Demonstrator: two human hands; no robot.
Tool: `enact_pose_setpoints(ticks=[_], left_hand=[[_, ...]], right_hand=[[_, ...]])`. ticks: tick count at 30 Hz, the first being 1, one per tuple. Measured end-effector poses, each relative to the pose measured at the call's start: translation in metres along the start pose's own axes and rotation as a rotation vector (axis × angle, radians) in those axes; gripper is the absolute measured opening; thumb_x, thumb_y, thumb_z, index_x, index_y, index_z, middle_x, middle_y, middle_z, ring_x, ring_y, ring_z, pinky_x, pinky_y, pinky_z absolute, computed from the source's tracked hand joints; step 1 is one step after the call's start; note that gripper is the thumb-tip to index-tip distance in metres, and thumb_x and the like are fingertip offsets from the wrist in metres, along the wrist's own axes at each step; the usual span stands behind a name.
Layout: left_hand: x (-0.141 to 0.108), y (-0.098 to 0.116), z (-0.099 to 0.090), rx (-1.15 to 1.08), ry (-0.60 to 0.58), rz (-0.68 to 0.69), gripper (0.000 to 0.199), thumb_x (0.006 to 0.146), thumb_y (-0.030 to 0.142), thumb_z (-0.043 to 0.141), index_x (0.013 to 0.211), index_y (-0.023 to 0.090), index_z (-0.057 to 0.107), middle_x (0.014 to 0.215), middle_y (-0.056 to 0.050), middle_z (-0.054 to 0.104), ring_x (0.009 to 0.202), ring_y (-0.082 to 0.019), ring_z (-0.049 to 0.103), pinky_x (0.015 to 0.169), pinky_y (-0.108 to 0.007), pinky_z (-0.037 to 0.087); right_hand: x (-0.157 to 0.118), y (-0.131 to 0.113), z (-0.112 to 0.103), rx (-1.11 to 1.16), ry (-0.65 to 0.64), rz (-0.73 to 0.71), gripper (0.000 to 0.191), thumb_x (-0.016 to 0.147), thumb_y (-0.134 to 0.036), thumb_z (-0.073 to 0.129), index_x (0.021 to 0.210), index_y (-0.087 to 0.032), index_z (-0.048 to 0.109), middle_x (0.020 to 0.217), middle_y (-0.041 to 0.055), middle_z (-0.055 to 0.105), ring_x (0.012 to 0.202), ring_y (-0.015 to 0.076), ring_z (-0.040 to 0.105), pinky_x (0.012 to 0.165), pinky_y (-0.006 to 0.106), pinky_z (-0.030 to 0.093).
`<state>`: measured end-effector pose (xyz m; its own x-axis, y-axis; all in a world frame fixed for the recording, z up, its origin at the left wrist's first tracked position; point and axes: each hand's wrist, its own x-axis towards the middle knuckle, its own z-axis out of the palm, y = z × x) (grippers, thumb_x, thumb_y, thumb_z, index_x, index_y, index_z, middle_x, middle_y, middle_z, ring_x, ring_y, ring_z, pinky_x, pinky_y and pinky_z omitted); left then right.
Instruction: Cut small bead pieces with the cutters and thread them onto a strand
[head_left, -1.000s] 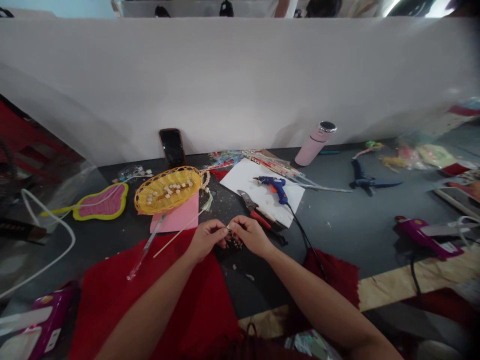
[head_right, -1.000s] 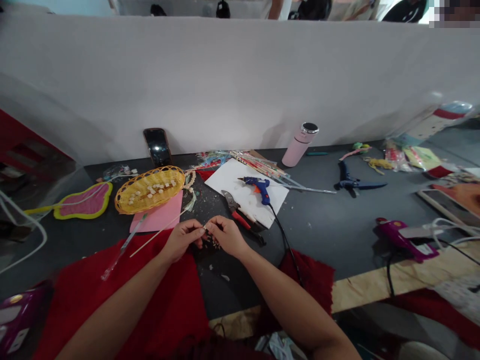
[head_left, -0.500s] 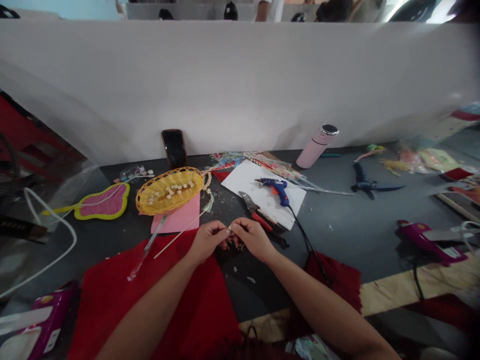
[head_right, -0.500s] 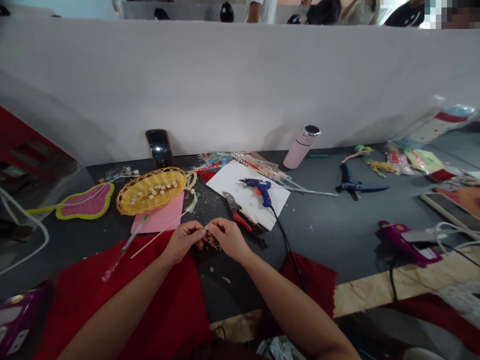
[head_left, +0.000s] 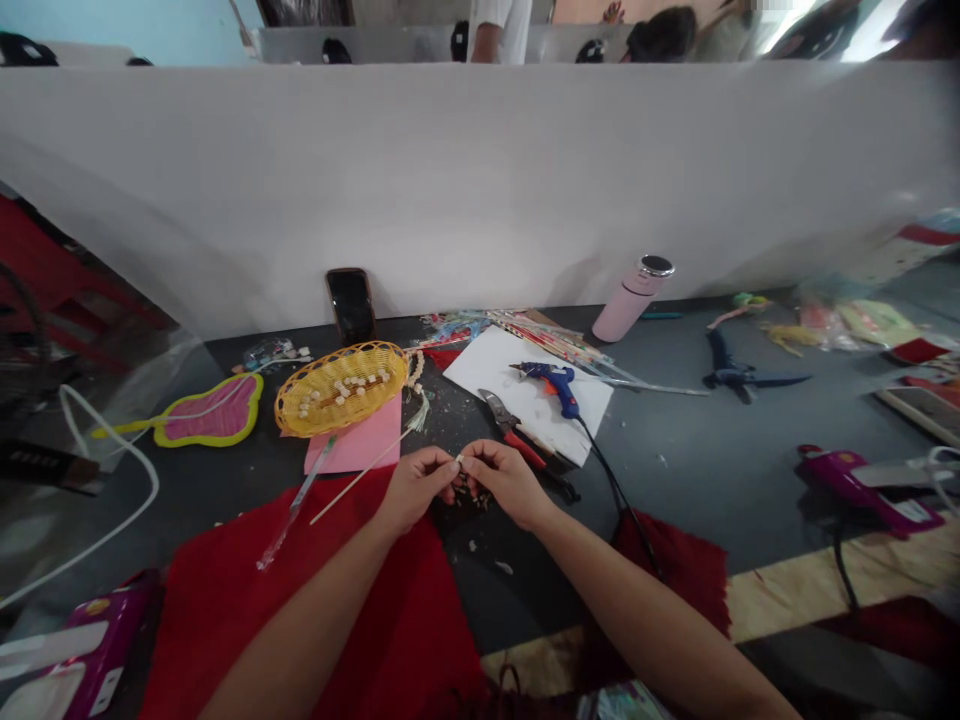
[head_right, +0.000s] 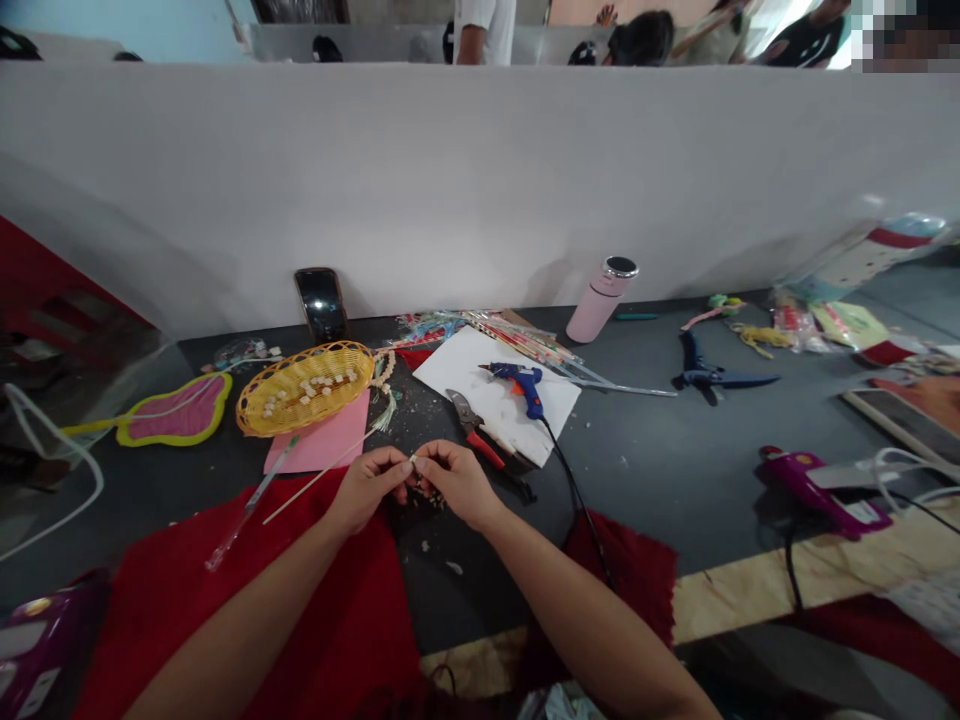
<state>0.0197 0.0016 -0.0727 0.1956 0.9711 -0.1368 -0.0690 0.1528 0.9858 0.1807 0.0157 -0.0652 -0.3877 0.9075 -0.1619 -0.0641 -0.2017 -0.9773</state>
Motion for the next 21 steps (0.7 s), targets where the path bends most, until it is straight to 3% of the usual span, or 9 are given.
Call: enact_pose_setpoints(ticks=[21], left_hand=[[0.0007,-0.0001,-0.0021,0.011,-0.028,0.000,0.023,0.076,0.036,0.063,0.070,0.013,0.060,0.061,0.001,0.061,0.046,-0.008,0.053,0.048,-0.020,0.042]], right_hand=[[0.0015,0.0035,-0.0027,-0.013,-0.014,-0.004,0.026,0.077,-0.042,0.063,0.083,-0.017,0.060,0.064,-0.0029,0.057,0.054,0.0086,0.047,0.052,0.022,0.037]])
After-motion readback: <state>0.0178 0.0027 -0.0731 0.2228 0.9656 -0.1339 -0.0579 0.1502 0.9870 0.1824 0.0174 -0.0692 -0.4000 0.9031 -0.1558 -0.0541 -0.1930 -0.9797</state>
